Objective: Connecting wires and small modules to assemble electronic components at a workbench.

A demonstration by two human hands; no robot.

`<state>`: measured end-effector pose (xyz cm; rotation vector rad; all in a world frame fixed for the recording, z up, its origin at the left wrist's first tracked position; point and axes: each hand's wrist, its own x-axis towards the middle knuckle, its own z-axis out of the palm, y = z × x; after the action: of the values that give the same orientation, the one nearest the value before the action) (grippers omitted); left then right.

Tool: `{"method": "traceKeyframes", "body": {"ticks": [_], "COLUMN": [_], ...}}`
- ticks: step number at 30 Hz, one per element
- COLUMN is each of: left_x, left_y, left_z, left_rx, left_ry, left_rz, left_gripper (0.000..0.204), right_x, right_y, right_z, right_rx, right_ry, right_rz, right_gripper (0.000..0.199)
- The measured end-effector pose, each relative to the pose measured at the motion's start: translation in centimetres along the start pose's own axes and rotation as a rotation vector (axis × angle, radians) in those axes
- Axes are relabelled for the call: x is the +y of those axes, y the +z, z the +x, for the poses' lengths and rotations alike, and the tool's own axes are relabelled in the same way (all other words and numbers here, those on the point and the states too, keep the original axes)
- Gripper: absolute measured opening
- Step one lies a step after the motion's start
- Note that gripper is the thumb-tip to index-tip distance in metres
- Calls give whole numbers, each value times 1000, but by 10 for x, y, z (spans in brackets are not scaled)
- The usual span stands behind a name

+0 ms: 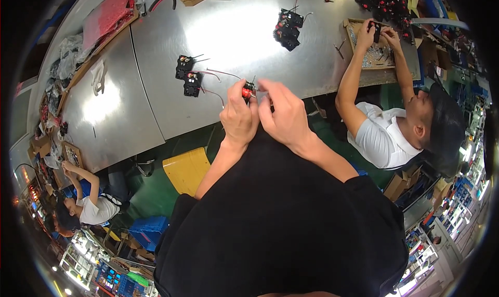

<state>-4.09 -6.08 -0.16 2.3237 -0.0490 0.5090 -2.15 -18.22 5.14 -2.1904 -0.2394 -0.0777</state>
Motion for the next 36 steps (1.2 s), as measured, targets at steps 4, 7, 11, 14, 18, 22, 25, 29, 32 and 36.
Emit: {"method": "traceKeyframes", "body": {"ticks": [4, 7, 11, 14, 18, 22, 25, 29, 32, 36], "left_x": [-4, -6, -9, -14, -24, -29, -28, -33, -29, -32], "left_y": [-5, -12, -17, -23, -30, -35, -37, -38, -31, -16], "left_z": [-3, -5, -6, -10, -14, -18, -18, -20, -16, 3], "left_rx": [-1, -19, 10, -3, -55, -25, -52, -74, -106, -164], "left_ry": [-2, -20, -3, -14, -48, -7, 17, -10, -36, -150], "left_rz": [-21, -24, -66, -42, -27, -67, -63, -10, -32, -72], "left_gripper": [54, 54, 53, 53, 53, 53, 53, 50, 46, 47], "right_x": [-4, -14, -17, -26, -37, -36, -36, -30, -18, 22], "right_y": [5, 7, 13, 18, 24, 35, 38, 40, 37, 23], "right_z": [-3, -5, -7, -11, -11, -14, -18, -17, -10, 9], "right_rx": [-46, -30, -229, -70, -225, -48, -11, -73, -277, -136], "right_ry": [-59, -64, 43, -56, 32, -24, -68, -2, 106, 125], "right_rz": [-67, -81, -249, -150, -282, -193, -150, -134, -127, -38], "right_gripper": [28, 26, 22, 22, 23, 23, 26, 23, 19, 16]}}
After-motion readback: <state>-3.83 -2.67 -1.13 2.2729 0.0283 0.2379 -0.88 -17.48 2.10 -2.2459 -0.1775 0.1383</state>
